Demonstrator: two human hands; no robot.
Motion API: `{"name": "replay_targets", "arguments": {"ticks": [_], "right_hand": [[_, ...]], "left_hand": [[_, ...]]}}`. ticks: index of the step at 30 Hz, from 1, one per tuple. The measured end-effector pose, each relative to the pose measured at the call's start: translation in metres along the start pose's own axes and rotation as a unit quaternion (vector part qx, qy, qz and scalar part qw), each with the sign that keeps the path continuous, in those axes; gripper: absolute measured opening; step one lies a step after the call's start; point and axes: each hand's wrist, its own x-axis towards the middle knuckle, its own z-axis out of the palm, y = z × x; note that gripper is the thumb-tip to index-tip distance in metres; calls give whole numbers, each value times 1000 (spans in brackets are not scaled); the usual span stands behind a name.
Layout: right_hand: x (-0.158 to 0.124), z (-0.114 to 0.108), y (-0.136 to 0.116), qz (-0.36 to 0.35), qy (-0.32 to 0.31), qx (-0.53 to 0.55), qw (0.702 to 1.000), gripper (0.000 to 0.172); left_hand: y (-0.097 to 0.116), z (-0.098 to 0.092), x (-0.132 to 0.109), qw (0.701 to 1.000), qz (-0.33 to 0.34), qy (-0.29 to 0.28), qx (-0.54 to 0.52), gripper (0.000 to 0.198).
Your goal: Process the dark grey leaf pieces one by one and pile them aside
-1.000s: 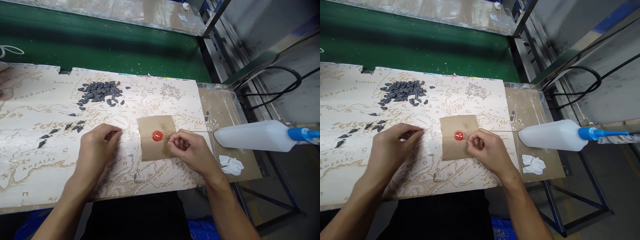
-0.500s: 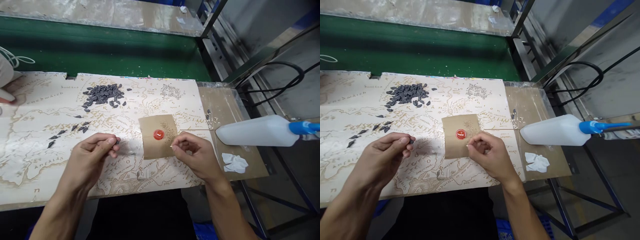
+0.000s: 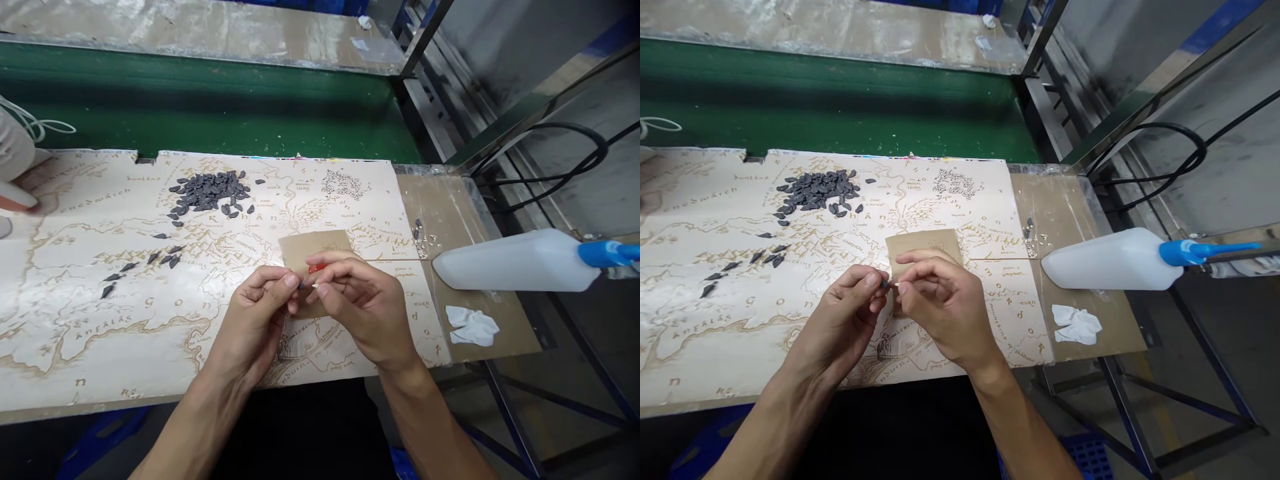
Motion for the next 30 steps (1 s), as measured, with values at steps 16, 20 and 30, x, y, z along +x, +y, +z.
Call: {"name": "replay_targets", "arguments": {"ticks": [16, 20, 30], "right_hand": [[0, 6, 9, -55, 21, -71, 996, 3], [-1, 6, 7, -47, 23, -78, 996, 6], [-2, 9, 8, -71, 25, -100, 992, 5]], "left_hand": [[-6, 7, 1, 992, -61, 49, -97, 36], [-6, 8, 0, 991, -67, 53, -100, 36], [-8, 10, -1, 993, -58, 61, -88, 27]]}}
